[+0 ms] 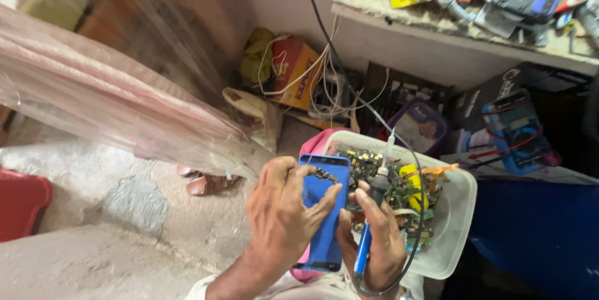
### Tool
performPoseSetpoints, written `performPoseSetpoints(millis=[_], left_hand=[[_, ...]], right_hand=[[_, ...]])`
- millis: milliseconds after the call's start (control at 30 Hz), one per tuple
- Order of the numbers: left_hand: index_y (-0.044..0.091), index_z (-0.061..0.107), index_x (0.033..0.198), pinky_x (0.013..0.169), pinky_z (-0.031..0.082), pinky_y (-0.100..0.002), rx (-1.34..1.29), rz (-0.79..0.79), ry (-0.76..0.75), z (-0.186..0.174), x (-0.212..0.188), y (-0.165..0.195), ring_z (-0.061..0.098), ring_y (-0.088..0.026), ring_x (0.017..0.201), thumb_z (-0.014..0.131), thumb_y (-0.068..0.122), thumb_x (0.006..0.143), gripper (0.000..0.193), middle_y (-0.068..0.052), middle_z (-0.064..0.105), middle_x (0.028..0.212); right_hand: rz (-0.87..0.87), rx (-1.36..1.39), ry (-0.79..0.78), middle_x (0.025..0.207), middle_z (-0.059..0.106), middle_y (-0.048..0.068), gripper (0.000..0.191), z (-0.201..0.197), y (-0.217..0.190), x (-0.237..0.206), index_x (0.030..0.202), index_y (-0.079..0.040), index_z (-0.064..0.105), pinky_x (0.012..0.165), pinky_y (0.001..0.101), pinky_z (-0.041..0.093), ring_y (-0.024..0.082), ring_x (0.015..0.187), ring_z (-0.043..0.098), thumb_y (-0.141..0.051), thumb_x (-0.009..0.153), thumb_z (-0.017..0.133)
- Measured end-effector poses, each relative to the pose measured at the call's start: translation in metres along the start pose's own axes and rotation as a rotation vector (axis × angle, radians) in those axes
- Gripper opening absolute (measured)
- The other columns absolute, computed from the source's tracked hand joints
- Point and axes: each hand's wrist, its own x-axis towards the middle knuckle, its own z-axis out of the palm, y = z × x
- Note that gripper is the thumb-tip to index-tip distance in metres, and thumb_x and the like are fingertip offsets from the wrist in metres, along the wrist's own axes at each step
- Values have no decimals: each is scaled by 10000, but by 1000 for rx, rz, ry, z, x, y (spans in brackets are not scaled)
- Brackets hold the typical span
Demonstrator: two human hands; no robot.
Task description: The person uses a soldering iron to work on the back of a blue smartphone, applying heat to specific areas. They then use a red plastic pry tool to separate the phone's back cover from the frame. The person continues to use the soldering iron on the phone's internal components.
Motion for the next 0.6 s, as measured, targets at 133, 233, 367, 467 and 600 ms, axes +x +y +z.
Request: performPoseSetpoints(millis=[133,233,367,467,600], left_hand=[[40,701,1010,697,536,-374,14,29,21,-7,34,-1,628,-252,897,914,339,768,439,-106,569,1003],[40,681,1009,766,536,-390,16,153,143,-2,79,-6,622,-269,972,900,317,791,414,-111,560,1050],[44,660,928,781,538,-412,80,195,205,40,162,-2,608,-266,974,901,357,806,413,-102,551,1012],[5,671,894,751,548,-421,166,132,116,77,215,6,614,-281,980,894,421,756,492,-114,557,1017],[-42,695,960,818,570,-409,239,28,-38,106,247,8,612,-288,1030,878,436,725,563,-126,555,1081]], right_hand=[[46,11,27,1244,686,217,485,-1,-2,1,1275,16,588,738,294,659,247,976,763,19,830,781],[40,1,42,1238,688,220,483,-2,-5,0,1262,12,593,738,294,653,251,986,761,14,817,783],[64,-57,66,1205,717,179,459,-3,-8,-1,1250,-9,612,760,298,656,228,977,770,-7,823,781],[43,-84,66,1201,725,164,448,-5,-5,0,1247,-21,615,774,305,637,217,975,773,-30,832,783],[73,-35,66,1207,723,177,452,-8,2,0,1248,-25,619,742,294,613,214,960,783,-39,829,787]])
